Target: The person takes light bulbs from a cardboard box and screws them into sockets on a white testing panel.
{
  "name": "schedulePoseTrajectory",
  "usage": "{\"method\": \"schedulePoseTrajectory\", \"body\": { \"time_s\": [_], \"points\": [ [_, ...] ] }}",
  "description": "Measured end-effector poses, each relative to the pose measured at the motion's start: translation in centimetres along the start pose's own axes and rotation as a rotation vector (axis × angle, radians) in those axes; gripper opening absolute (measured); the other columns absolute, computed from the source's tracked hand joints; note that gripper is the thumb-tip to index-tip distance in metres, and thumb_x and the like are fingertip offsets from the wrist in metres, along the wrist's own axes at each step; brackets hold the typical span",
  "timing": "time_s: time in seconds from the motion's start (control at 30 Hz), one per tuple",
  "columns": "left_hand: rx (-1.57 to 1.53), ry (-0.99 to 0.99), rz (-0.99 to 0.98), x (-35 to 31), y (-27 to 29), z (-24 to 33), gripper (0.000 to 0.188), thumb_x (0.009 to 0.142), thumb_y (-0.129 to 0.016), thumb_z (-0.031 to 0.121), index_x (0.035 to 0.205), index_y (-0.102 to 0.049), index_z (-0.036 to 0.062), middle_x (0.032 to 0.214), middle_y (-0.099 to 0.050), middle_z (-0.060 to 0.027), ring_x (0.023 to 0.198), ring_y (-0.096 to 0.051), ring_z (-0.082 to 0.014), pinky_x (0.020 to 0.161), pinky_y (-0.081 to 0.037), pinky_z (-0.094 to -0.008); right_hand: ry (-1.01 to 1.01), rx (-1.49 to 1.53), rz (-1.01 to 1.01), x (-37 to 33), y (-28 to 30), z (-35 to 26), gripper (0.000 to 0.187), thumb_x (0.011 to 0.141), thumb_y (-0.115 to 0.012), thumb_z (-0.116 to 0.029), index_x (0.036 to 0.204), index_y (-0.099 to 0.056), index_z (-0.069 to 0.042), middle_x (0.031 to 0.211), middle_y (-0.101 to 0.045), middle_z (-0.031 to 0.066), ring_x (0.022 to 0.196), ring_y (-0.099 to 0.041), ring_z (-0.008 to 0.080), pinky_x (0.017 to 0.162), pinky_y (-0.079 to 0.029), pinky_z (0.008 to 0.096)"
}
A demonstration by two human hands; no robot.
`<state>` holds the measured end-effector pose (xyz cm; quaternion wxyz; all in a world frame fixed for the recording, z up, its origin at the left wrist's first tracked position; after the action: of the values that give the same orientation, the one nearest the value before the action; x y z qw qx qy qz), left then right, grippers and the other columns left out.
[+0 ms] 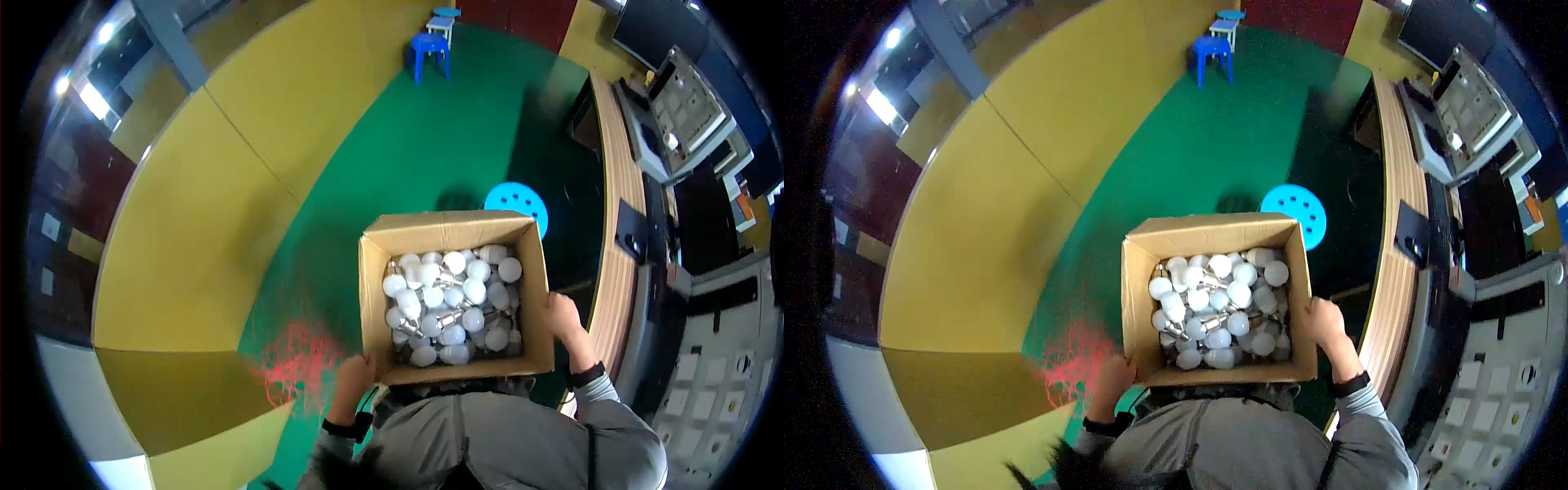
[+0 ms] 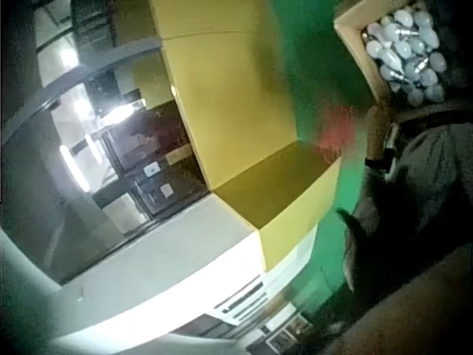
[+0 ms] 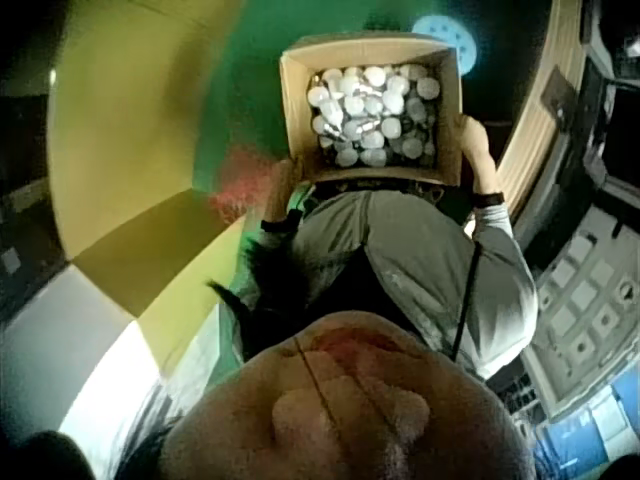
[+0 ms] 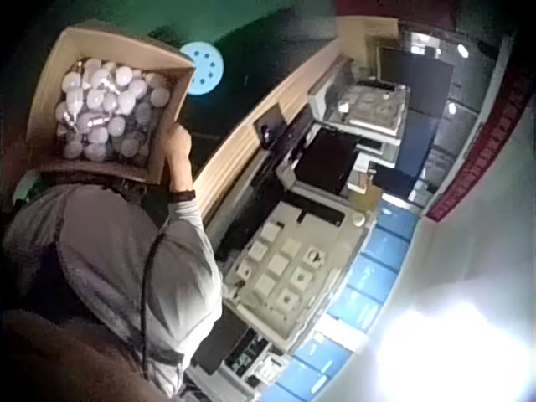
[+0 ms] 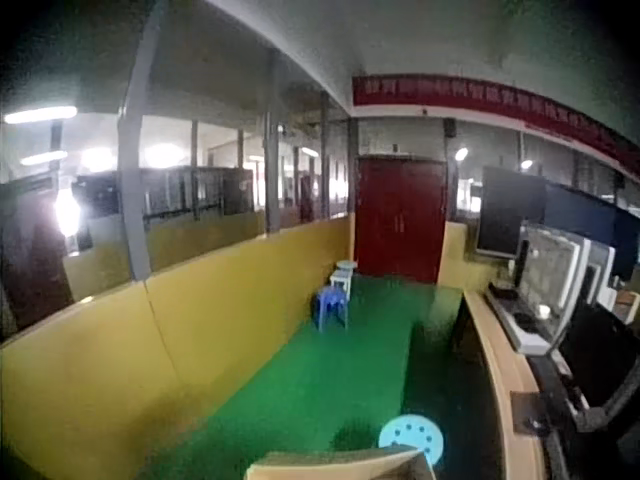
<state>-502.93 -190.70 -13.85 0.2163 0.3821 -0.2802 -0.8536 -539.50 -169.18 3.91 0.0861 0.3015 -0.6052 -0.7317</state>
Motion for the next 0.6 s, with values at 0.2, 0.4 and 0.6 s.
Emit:
{"method": "schedulePoseTrajectory", "body": {
  "time_s": [0.2, 0.4, 0.6],
  "points": [
    [0.003, -0.051, 0.072, 7.2, 10.2, -3.7, 0.048, 0.089, -0.047, 0.036, 0.068, -0.062, -0.0048, 0.069, -0.06, -0.0275, 0.065, -0.06, -0.0446, 0.061, -0.048, -0.051, -0.015, 0.046, 0.011, 5.8, 3.0, -9.1, 0.035, 0.082, -0.056, -0.03, 0.076, -0.061, 0.004, 0.078, -0.061, 0.0273, 0.078, -0.06, 0.0425, 0.072, -0.048, 0.0477],
    [0.075, -0.269, 0.065, 15.6, 22.8, -3.3, 0.043, 0.089, -0.048, 0.032, 0.067, -0.061, -0.0028, 0.065, -0.059, -0.0238, 0.058, -0.058, -0.0425, 0.053, -0.047, -0.0489, -0.046, 0.082, 0.027, 12.5, 6.2, -17.6, 0.037, 0.081, -0.057, -0.032, 0.076, -0.061, 0.005, 0.077, -0.06, 0.0269, 0.078, -0.06, 0.0415, 0.071, -0.049, 0.0472],
    [0.191, -0.495, 0.094, 22.2, 25.5, -5.4, 0.038, 0.089, -0.049, 0.027, 0.067, -0.061, -0.001, 0.063, -0.058, -0.0215, 0.061, -0.059, -0.0378, 0.048, -0.045, -0.0472, -0.04, 0.037, 0.071, 17.2, 5.5, -22.7, 0.034, 0.081, -0.055, -0.029, 0.074, -0.063, 0.003, 0.075, -0.061, 0.0256, 0.076, -0.062, 0.0401, 0.07, -0.05, 0.0473]
  ]
}}
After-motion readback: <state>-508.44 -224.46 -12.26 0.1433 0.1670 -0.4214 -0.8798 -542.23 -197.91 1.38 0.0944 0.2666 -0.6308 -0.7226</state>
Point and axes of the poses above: each hand's wrist, its own x-axis towards the middle knuckle, its own y-axis out of the back of the hand, z = x × y, the point moved 7 cm from there along x, towards the middle knuckle
